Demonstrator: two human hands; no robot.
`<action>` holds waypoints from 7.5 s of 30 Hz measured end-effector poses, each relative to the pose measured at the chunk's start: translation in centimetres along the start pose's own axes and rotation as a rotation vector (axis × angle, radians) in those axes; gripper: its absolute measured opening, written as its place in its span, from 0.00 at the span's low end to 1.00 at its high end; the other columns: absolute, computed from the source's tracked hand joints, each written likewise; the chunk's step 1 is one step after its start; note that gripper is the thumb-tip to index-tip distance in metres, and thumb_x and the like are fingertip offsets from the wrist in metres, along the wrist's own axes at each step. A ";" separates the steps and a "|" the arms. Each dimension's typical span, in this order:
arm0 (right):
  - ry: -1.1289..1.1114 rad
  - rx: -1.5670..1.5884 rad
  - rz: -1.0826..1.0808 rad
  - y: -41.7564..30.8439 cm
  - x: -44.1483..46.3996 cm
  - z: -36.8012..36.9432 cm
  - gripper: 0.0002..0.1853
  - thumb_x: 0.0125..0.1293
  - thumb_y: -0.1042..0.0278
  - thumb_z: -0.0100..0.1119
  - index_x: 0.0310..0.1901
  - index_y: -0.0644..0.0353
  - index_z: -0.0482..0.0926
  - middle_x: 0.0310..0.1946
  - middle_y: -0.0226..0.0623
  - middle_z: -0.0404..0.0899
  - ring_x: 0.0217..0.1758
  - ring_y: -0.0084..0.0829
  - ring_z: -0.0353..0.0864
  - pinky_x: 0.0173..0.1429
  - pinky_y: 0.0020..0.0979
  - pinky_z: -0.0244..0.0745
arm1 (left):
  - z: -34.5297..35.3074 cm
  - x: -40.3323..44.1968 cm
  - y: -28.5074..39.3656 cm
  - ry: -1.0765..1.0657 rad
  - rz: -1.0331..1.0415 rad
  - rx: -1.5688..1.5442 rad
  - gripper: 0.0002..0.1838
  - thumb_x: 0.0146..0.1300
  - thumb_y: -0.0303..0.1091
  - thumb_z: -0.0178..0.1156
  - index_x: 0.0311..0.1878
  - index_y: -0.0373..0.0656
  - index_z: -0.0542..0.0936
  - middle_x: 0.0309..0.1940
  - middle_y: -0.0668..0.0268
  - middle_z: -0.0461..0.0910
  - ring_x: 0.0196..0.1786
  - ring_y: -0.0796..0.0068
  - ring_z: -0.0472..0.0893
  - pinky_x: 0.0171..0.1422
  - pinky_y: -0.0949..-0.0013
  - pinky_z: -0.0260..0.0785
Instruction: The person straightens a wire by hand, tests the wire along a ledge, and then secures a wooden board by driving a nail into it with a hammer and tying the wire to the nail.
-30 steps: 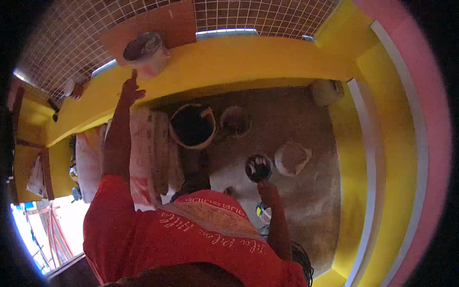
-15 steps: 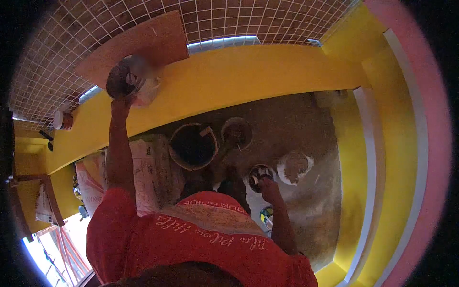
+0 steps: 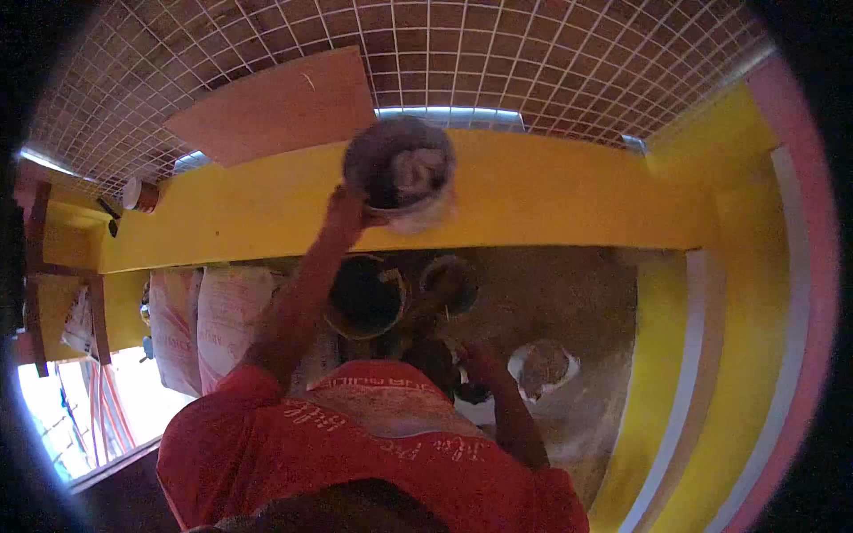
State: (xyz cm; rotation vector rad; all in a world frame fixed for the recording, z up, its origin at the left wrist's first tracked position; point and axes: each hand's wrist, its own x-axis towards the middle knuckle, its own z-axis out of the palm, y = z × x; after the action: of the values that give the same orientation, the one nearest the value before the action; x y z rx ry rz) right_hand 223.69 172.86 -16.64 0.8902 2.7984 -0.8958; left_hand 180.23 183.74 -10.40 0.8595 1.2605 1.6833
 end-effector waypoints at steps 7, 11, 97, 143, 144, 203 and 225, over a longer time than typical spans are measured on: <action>-0.185 0.466 0.559 -1.7 1.3 -9.1 0.10 0.60 0.69 0.51 0.42 0.59 0.78 0.40 0.49 0.77 0.42 0.50 0.77 0.45 0.44 0.72 | 12.1 0.6 4.7 -0.008 -0.486 0.006 0.25 0.64 0.39 0.55 0.60 0.40 0.60 0.48 0.50 0.73 0.37 0.55 0.82 0.35 0.57 0.82; -0.044 -0.070 0.042 2.2 0.1 -5.3 0.11 0.64 0.67 0.48 0.44 0.60 0.77 0.38 0.50 0.78 0.42 0.50 0.78 0.44 0.45 0.73 | 4.3 5.1 9.7 -0.090 -0.202 1.261 0.35 0.58 0.58 0.59 0.58 0.37 0.72 0.56 0.50 0.73 0.57 0.53 0.74 0.64 0.52 0.62; 0.650 0.116 -0.446 -19.8 31.7 0.2 0.10 0.69 0.64 0.47 0.33 0.57 0.76 0.23 0.28 0.75 0.22 0.22 0.71 0.23 0.25 0.63 | -11.8 -8.4 6.2 0.138 -0.434 -0.001 0.12 0.67 0.32 0.54 0.47 0.34 0.78 0.33 0.60 0.81 0.35 0.77 0.80 0.38 0.73 0.73; 0.022 0.550 0.494 -9.0 14.4 1.5 0.15 0.67 0.58 0.52 0.37 0.64 0.79 0.31 0.33 0.79 0.38 0.27 0.76 0.43 0.33 0.70 | -24.1 1.6 -1.2 0.441 -0.317 -0.259 0.06 0.70 0.35 0.47 0.40 0.44 0.70 0.27 0.67 0.72 0.24 0.75 0.74 0.23 0.67 0.71; 0.083 0.438 0.340 -7.3 14.1 3.8 0.16 0.66 0.57 0.53 0.36 0.64 0.79 0.29 0.31 0.78 0.36 0.25 0.75 0.42 0.33 0.70 | -25.5 2.2 -3.1 0.398 -0.308 -0.307 0.07 0.70 0.35 0.47 0.38 0.43 0.71 0.28 0.66 0.73 0.25 0.74 0.75 0.25 0.65 0.72; 0.366 0.430 0.177 -18.4 29.4 -9.7 0.15 0.67 0.61 0.50 0.39 0.65 0.80 0.33 0.40 0.82 0.40 0.33 0.81 0.48 0.33 0.72 | -15.6 -13.2 8.2 0.112 -0.090 0.085 0.12 0.68 0.34 0.50 0.50 0.39 0.72 0.29 0.67 0.76 0.26 0.82 0.72 0.28 0.75 0.66; 0.413 0.756 -0.290 -25.4 32.8 -20.1 0.12 0.71 0.63 0.45 0.41 0.64 0.75 0.25 0.32 0.78 0.18 0.15 0.65 0.24 0.20 0.63 | -9.7 -18.3 16.7 -0.007 -0.188 0.512 0.13 0.68 0.37 0.54 0.44 0.37 0.80 0.30 0.71 0.78 0.33 0.82 0.74 0.38 0.74 0.68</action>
State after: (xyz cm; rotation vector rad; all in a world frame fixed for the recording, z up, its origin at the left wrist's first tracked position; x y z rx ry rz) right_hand 184.64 183.80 5.30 0.7999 2.9776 -2.1229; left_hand 175.41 160.98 2.55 1.0004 1.7463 1.2233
